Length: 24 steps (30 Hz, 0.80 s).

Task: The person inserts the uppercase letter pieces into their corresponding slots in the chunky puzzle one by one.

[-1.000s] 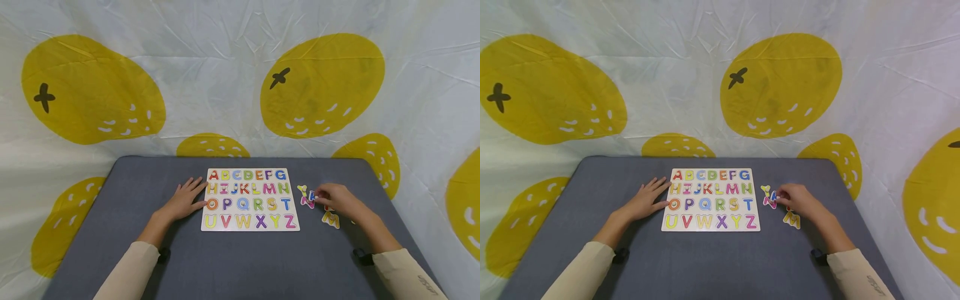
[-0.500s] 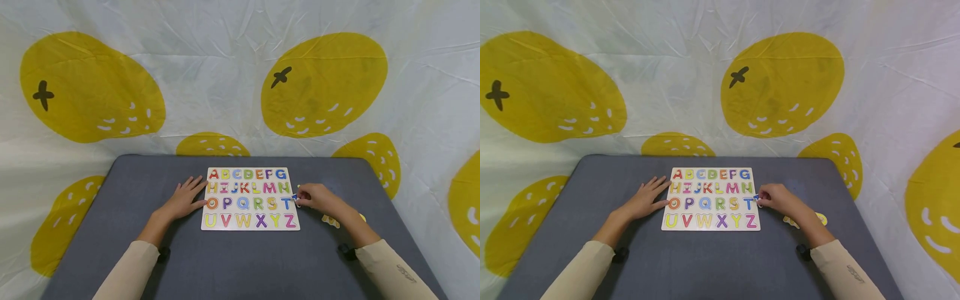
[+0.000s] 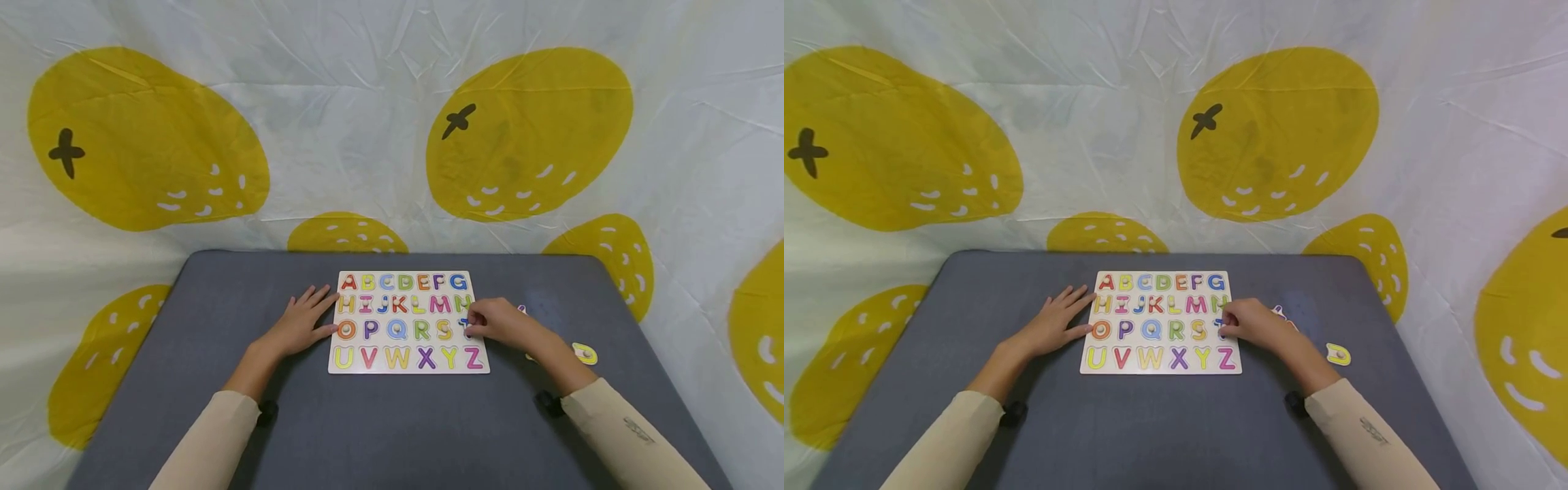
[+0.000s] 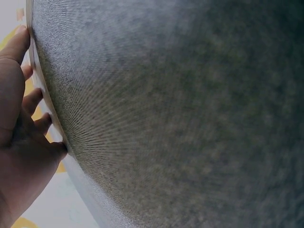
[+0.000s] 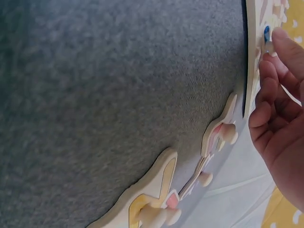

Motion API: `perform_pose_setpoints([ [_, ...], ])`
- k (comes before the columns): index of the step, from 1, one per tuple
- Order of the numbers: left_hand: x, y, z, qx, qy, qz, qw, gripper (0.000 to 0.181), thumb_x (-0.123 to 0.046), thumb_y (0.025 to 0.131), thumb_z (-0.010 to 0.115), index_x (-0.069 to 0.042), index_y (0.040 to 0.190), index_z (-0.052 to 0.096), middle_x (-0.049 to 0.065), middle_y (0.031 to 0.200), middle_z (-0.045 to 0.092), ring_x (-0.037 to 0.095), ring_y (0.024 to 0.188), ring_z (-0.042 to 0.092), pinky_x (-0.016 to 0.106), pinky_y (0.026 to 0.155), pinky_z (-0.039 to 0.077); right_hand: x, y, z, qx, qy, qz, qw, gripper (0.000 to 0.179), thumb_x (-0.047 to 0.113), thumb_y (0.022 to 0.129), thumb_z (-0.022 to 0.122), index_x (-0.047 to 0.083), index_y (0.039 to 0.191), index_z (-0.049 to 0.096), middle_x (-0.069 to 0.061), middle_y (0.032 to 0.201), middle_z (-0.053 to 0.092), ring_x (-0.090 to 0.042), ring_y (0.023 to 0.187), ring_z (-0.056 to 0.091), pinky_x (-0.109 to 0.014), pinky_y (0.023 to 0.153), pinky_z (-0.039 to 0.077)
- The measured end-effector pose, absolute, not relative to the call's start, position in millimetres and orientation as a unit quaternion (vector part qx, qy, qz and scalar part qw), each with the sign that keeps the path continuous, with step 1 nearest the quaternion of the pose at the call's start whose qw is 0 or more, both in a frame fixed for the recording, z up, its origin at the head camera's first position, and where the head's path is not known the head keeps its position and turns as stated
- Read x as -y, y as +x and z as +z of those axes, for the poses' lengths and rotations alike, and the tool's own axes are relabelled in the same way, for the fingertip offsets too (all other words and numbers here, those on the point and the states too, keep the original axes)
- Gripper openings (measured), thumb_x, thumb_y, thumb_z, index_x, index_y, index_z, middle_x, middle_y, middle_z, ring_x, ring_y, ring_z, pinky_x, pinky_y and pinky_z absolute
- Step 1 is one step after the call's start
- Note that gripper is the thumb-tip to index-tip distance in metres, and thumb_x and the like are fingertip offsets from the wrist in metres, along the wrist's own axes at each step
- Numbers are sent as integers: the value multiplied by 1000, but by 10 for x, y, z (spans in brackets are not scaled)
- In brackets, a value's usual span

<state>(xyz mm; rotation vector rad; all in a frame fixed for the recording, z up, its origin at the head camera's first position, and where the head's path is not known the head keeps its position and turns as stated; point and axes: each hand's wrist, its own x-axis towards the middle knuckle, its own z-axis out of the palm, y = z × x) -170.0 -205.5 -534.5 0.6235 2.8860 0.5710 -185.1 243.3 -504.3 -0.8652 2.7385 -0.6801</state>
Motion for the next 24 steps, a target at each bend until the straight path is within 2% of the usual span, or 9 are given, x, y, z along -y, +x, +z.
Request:
perform_pose_setpoints([
  [5,2060,-1698,-5337,-958,204,189,69,77,-47,99,67,-17,163,35,16,170,27,46,158,16,76,118,15,-2372,-1865,-5021,-928,-285,-214,109,23,23,90,82,15,80,64,7,67,52,-5,62,46,-23,60,38],
  [12,2062,-1707,-5326,-958,203,191,72,77,-47,99,67,-18,163,34,15,170,27,46,158,16,76,119,14,-2361,-1878,-5054,-924,-304,-214,92,19,19,89,83,11,88,66,5,73,54,-6,68,47,-24,63,39],
  [16,2060,-1710,-5303,-958,202,193,71,77,-46,99,67,-17,163,34,15,170,27,46,158,16,76,119,14,-2357,-1883,-5062,-921,-307,-223,90,18,16,89,83,11,87,66,4,75,55,-7,70,48,-24,64,41],
  [24,2051,-1709,-5300,-957,204,194,77,77,-47,99,66,-18,163,34,15,170,27,46,158,16,76,118,14,-2447,-1851,-5073,-924,-294,-234,73,17,21,90,82,9,96,71,7,77,58,-6,70,49,-24,65,43],
])
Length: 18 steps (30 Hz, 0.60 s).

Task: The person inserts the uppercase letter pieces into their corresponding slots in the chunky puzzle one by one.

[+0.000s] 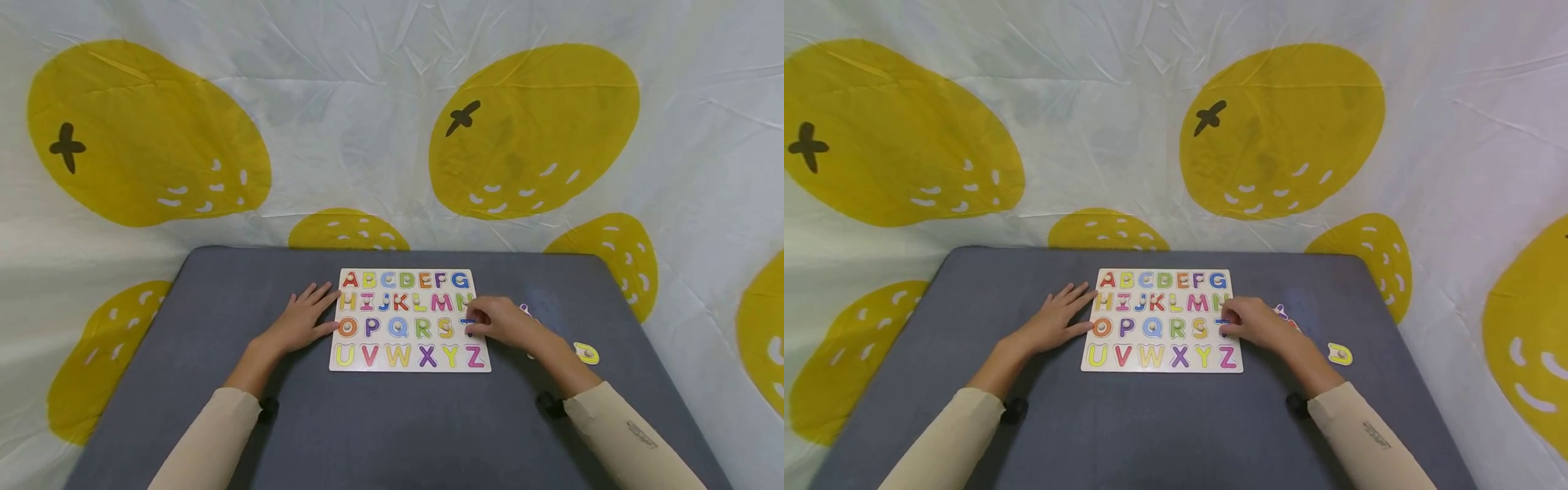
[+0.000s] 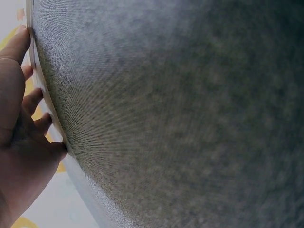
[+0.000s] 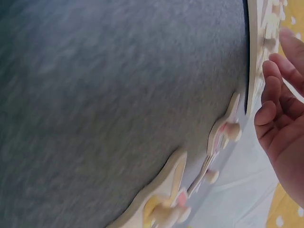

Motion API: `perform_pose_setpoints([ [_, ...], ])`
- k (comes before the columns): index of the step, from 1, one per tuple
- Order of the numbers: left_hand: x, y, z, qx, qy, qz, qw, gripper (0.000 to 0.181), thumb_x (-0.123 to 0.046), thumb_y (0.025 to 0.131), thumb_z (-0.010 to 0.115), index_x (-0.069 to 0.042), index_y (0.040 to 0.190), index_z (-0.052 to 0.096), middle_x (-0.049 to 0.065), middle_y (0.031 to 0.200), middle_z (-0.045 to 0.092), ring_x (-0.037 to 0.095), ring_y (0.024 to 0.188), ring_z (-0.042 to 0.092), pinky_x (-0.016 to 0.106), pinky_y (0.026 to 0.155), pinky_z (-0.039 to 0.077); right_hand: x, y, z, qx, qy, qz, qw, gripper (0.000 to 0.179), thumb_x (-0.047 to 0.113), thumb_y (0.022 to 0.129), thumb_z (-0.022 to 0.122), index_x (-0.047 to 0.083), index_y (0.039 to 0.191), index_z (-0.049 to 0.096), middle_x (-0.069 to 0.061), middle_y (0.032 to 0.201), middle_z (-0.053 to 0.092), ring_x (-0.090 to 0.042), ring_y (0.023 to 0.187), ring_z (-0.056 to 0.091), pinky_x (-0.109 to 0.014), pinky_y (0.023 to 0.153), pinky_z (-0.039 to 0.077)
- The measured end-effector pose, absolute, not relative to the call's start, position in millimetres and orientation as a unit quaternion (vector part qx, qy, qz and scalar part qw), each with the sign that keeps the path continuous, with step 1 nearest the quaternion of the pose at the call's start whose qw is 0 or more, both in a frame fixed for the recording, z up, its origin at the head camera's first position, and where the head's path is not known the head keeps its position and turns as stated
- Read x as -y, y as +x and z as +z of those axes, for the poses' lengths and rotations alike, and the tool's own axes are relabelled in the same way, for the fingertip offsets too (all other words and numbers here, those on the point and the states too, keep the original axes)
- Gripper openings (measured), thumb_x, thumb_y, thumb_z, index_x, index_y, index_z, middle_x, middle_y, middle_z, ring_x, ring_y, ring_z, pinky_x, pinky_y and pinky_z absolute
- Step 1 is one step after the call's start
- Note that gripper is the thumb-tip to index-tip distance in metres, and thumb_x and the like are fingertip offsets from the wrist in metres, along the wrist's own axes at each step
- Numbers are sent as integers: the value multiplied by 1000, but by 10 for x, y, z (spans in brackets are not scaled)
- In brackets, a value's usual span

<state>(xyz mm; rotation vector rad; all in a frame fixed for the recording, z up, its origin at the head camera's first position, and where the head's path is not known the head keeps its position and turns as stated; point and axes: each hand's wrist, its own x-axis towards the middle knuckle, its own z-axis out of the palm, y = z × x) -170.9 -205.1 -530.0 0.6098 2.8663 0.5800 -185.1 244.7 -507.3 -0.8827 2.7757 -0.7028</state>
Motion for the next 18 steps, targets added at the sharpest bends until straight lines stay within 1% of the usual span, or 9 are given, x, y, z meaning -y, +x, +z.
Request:
perform_pose_setpoints([
  [2,2057,-1710,-5305,-957,204,191,78,77,-48,99,66,-18,163,34,15,170,26,46,158,16,76,118,14,-2517,-1839,-5067,-926,-285,-240,58,15,20,91,81,10,97,72,8,78,59,-5,71,50,-24,65,44],
  [5,2064,-1711,-5317,-957,205,191,78,78,-48,99,66,-19,164,33,14,171,26,45,158,15,76,118,14,-2668,-1818,-5022,-927,-271,-254,54,10,17,93,78,10,99,73,7,78,62,-4,66,53,-24,62,47],
  [10,2077,-1711,-5323,-957,204,193,76,78,-48,99,66,-19,164,34,14,170,26,45,158,16,76,118,14,-2958,-1787,-4903,-935,-257,-241,48,10,15,96,74,7,102,73,5,81,66,-4,65,56,-25,61,49],
  [15,2073,-1713,-5319,-957,206,191,74,77,-48,99,66,-18,163,34,15,170,27,46,158,16,77,118,15,-3230,-1742,-4839,-942,-249,-221,39,12,13,96,74,6,106,74,4,85,68,-4,64,58,-26,61,50],
  [18,2065,-1715,-5317,-957,206,192,75,77,-47,100,66,-18,163,34,15,170,27,46,158,16,77,118,15,-3372,-1696,-4823,-946,-248,-208,21,10,13,94,76,8,102,74,6,83,68,-3,68,58,-28,62,50],
])
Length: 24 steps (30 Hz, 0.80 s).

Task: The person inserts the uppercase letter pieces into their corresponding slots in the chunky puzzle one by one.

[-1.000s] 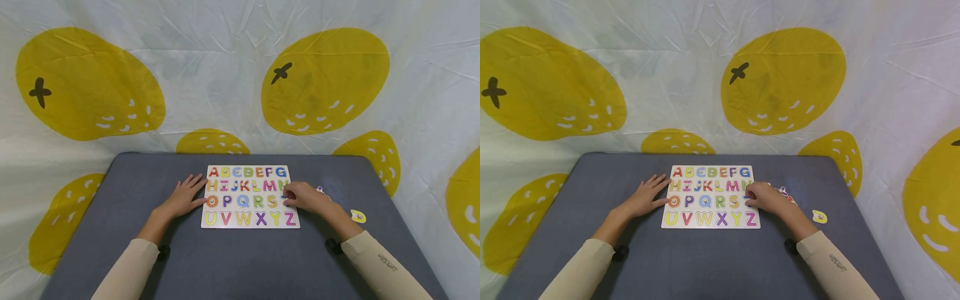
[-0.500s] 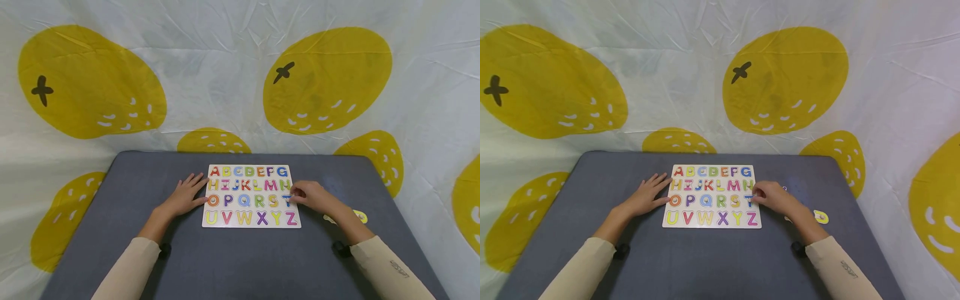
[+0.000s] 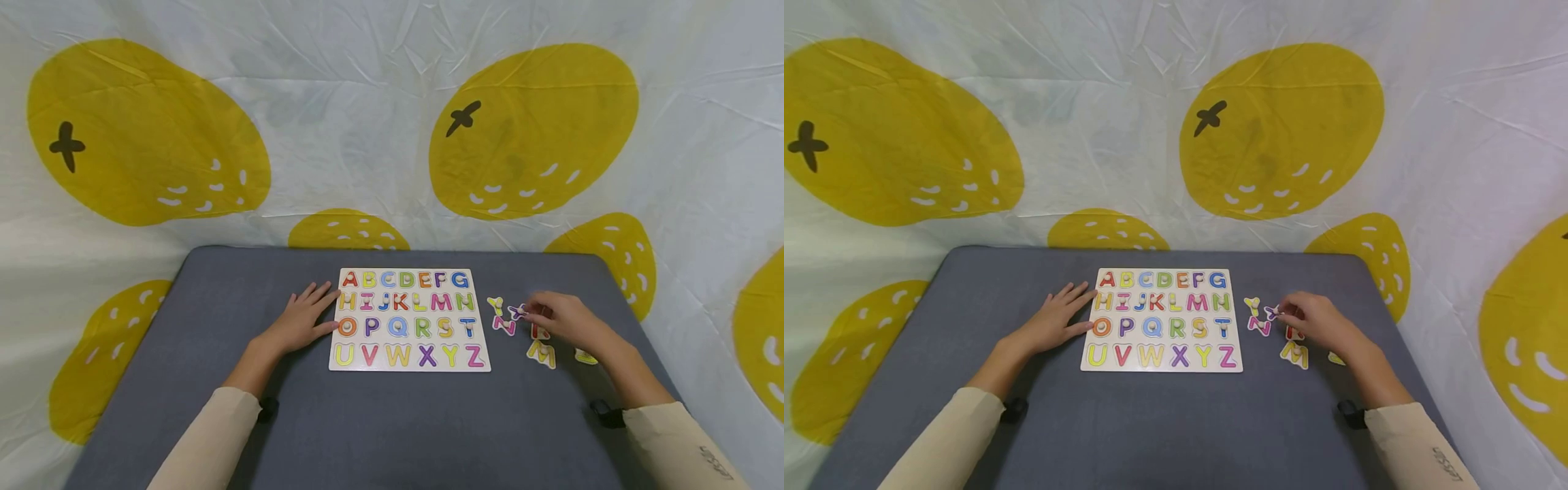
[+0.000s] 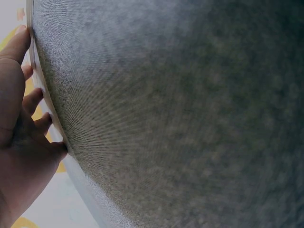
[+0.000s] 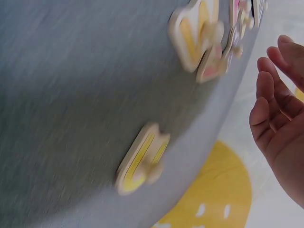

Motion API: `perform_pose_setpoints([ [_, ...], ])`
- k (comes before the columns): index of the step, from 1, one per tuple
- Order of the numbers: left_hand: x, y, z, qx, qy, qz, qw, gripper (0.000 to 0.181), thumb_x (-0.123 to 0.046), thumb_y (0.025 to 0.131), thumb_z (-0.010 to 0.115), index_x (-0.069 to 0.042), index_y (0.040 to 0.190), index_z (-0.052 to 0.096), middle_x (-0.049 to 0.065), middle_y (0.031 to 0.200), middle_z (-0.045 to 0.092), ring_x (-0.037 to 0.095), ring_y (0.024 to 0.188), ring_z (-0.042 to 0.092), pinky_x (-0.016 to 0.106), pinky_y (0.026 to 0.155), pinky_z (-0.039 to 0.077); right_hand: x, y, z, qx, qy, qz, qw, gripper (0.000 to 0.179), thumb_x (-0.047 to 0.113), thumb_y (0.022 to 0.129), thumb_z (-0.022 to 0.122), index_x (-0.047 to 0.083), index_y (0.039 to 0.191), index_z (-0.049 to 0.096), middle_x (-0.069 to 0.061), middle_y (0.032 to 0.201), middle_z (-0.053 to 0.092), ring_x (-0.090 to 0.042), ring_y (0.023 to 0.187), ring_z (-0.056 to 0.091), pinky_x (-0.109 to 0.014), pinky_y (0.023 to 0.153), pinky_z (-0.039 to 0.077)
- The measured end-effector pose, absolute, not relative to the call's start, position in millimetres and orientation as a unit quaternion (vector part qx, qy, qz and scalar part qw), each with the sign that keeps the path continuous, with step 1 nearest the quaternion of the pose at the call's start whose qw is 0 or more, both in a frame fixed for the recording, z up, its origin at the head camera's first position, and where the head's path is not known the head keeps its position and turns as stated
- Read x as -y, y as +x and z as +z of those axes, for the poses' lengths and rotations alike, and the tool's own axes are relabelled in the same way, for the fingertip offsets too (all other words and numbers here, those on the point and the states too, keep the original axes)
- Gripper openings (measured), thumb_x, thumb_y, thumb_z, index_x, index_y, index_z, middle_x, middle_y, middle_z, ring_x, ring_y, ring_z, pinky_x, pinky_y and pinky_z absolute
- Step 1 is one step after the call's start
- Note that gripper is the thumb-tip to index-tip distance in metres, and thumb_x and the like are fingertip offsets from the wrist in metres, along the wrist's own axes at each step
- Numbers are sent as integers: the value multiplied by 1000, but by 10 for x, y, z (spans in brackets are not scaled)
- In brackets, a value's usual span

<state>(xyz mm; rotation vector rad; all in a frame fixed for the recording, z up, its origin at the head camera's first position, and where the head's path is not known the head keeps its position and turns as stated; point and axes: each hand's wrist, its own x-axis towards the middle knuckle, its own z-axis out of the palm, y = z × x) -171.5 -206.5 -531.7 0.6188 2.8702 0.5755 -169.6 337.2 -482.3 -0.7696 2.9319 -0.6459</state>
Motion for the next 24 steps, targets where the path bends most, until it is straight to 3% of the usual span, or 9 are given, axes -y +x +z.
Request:
perform_pose_setpoints([
  [16,2060,-1708,-5304,-956,206,193,79,77,-46,100,66,-17,163,34,16,170,26,46,158,15,77,118,14,-4064,-1430,-4920,-952,-234,-196,-27,16,5,83,84,14,92,74,12,84,68,6,75,57,-28,66,55],
  [20,2057,-1696,-5301,-956,209,194,74,76,-45,100,67,-15,162,36,17,169,28,48,157,17,78,117,15,-4200,-1368,-4928,-952,-230,-203,7,16,4,84,83,13,92,74,10,85,69,8,76,57,-25,64,53],
  [24,2062,-1701,-5306,-956,208,191,73,75,-44,100,66,-15,162,36,18,169,28,48,157,18,78,117,15,-4293,-1317,-4955,-950,-210,-216,86,15,9,86,83,15,96,73,9,92,69,8,78,56,-23,66,52],
])
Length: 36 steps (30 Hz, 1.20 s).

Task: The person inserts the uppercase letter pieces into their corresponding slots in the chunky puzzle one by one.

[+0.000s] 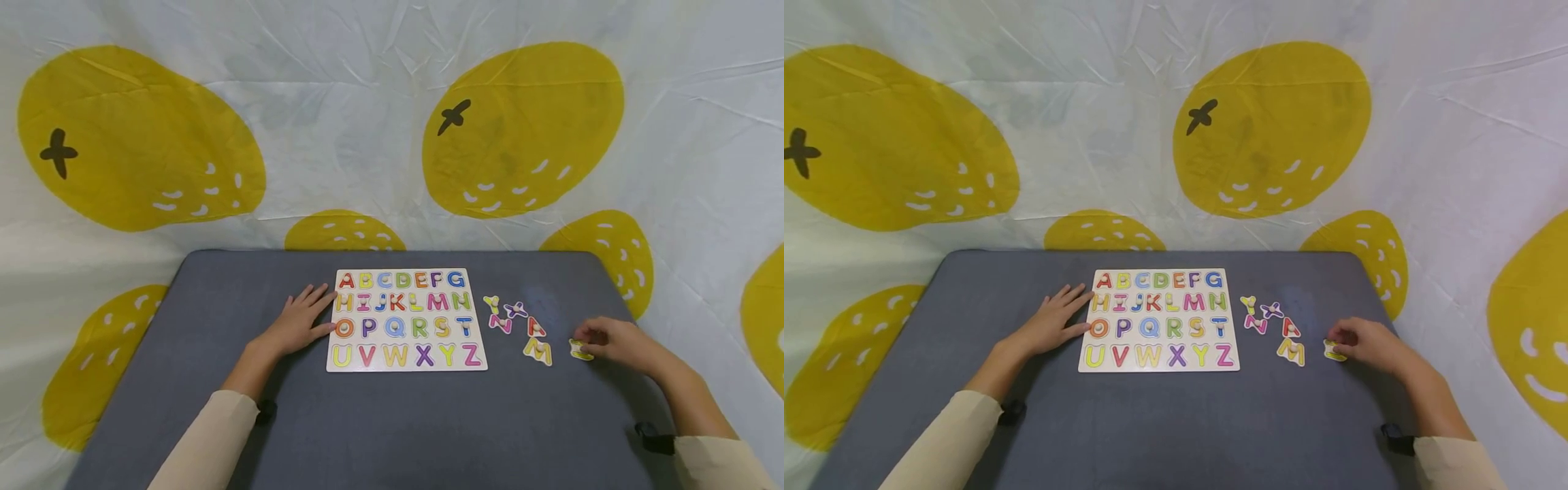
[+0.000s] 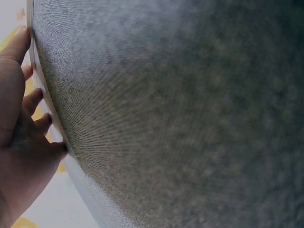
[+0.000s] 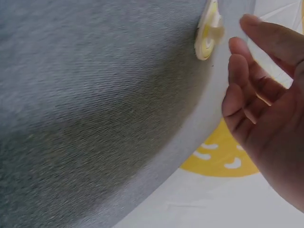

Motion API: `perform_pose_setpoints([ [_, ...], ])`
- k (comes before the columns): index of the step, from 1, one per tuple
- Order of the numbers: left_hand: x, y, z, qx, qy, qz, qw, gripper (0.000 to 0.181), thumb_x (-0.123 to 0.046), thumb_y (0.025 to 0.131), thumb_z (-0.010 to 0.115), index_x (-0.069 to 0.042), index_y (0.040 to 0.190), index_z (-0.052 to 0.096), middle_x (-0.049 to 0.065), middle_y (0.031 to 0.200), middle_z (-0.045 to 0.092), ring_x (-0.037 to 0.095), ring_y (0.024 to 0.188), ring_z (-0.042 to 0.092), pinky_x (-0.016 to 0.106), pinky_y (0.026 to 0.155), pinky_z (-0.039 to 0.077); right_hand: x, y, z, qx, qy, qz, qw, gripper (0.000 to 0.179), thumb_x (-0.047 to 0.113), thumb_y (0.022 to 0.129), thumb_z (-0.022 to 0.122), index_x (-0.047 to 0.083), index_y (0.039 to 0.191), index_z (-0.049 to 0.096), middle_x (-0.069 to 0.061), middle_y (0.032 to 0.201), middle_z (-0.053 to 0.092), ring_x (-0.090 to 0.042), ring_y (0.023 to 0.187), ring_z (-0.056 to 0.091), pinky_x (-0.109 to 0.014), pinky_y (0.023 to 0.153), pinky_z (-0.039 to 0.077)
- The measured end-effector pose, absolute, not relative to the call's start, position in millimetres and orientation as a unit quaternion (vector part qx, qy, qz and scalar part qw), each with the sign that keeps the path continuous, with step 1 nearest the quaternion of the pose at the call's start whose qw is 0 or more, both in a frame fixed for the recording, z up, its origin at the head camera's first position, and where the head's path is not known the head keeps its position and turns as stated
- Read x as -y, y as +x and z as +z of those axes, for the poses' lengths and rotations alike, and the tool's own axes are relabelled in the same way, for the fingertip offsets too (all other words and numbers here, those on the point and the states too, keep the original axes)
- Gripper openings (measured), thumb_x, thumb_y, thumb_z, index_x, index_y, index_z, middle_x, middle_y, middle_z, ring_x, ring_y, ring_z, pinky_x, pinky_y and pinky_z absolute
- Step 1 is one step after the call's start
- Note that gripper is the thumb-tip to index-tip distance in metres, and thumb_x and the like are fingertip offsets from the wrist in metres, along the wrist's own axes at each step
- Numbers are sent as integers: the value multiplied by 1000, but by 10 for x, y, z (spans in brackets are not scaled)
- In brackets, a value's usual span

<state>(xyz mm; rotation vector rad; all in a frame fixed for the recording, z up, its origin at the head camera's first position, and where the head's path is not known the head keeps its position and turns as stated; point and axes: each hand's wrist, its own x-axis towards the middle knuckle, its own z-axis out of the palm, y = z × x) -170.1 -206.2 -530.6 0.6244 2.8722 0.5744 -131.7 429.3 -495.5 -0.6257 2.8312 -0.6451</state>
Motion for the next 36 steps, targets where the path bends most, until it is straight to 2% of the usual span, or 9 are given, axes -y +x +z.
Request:
perform_pose_setpoints([
  [3,2067,-1708,-5314,-957,205,190,79,76,-45,100,65,-16,163,35,17,170,27,47,157,16,77,118,14,-4341,-1286,-4989,-946,-203,-223,116,17,9,85,83,16,96,71,8,92,67,7,78,53,-23,67,50],
  [9,2073,-1715,-5313,-957,203,189,84,77,-45,100,65,-17,164,33,16,171,25,46,158,14,76,118,13,-4350,-1257,-5069,-947,-223,-219,77,20,3,82,83,14,92,70,11,83,62,7,73,48,-23,62,46],
  [14,2063,-1704,-5295,-957,206,191,78,76,-44,100,66,-15,163,35,18,169,28,48,157,17,77,117,14,-4321,-1262,-5071,-953,-210,-207,74,16,5,86,81,14,91,70,13,82,60,6,72,47,-23,62,46],
  [20,2055,-1689,-5271,-955,208,196,74,75,-43,100,66,-14,162,36,20,168,29,49,156,18,79,116,15,-4244,-1286,-5027,-955,-201,-208,65,17,6,84,82,16,92,71,14,82,60,6,73,47,-22,65,47],
  [36,2046,-1678,-5258,-956,202,197,80,75,-44,100,66,-16,163,35,17,169,27,47,157,16,77,118,14,-3619,-1453,-4823,-945,-233,-226,45,12,6,89,79,13,96,73,10,85,63,2,76,53,-26,68,50],
])
